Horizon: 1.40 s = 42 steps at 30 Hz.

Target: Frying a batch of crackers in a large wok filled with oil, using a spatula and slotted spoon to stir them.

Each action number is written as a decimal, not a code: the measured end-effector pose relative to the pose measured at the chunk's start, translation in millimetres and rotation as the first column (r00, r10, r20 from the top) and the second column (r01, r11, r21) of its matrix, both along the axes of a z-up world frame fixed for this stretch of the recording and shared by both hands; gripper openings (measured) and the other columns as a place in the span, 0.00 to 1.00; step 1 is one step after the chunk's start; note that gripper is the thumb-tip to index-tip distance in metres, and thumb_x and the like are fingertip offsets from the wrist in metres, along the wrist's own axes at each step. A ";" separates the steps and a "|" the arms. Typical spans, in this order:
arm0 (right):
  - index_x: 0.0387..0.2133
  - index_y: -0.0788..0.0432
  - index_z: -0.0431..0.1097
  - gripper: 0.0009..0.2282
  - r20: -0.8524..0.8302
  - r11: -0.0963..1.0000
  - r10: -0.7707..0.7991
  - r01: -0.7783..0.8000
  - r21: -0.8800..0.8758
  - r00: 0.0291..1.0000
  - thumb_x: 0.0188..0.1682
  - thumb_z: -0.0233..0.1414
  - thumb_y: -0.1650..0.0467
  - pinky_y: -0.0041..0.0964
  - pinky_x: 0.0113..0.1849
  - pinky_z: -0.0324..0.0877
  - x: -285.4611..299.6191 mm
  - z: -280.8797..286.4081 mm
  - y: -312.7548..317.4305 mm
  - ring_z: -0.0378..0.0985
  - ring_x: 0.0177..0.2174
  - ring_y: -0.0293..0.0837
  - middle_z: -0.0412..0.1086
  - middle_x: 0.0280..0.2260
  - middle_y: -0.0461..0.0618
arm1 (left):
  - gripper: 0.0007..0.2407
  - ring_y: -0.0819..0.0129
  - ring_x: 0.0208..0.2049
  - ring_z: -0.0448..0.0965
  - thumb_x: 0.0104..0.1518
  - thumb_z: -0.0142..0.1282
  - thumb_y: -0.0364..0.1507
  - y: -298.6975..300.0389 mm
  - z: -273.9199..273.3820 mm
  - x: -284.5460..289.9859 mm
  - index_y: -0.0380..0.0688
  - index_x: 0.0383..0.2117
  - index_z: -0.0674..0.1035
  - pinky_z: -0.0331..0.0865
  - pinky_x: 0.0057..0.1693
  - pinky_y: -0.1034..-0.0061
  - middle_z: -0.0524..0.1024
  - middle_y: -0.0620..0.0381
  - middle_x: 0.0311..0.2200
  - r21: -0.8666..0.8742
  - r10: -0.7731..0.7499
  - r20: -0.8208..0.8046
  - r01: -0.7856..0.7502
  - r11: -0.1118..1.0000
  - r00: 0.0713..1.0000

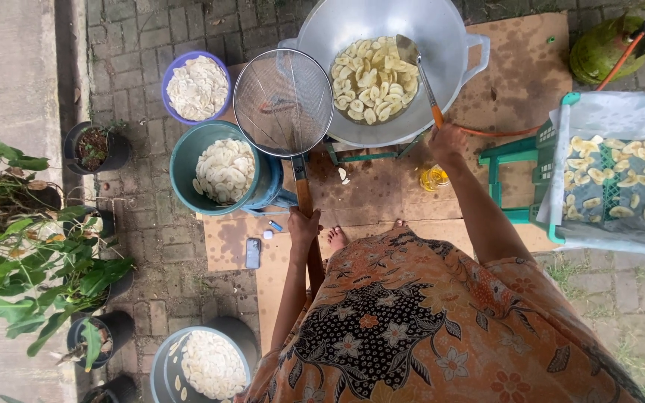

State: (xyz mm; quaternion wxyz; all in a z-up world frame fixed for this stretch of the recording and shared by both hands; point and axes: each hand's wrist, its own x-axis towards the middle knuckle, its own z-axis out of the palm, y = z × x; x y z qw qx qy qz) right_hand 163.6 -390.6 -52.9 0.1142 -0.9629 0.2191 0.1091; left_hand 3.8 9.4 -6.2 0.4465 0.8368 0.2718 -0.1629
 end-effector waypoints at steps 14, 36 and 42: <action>0.38 0.60 0.64 0.16 -0.002 0.998 -0.051 0.051 0.034 0.999 0.50 0.45 0.58 0.51 0.36 0.74 -8.7 10.8 23.7 0.78 0.37 0.60 0.72 0.33 0.59 | 0.19 0.66 0.11 0.76 0.49 0.57 0.35 6.6 -0.9 -0.7 0.36 0.38 0.63 0.71 0.25 0.78 0.75 0.54 0.11 -0.007 -0.024 0.009 0.024 1.000 1.000; 0.34 0.64 0.67 0.14 0.307 0.940 -0.208 0.103 0.326 0.929 0.50 0.45 0.63 0.58 0.32 0.71 -92.5 30.4 37.4 0.76 0.30 0.66 0.70 0.25 0.67 | 0.26 0.61 0.12 0.75 0.54 0.58 0.30 -17.7 99.1 7.0 0.44 0.55 0.57 0.71 0.22 0.75 0.71 0.50 0.14 -0.218 0.058 0.306 0.010 0.976 0.950; 0.32 0.55 0.69 0.24 0.004 0.349 -0.416 0.156 0.924 0.909 0.50 0.40 0.49 0.25 0.11 0.64 -124.1 161.5 134.7 0.61 0.12 0.36 0.58 0.14 0.43 | 0.10 0.62 0.15 0.78 0.58 0.51 0.40 -28.9 51.7 22.9 0.51 0.37 0.75 0.73 0.27 0.73 0.74 0.51 0.16 -0.111 -0.038 0.348 0.081 0.990 0.937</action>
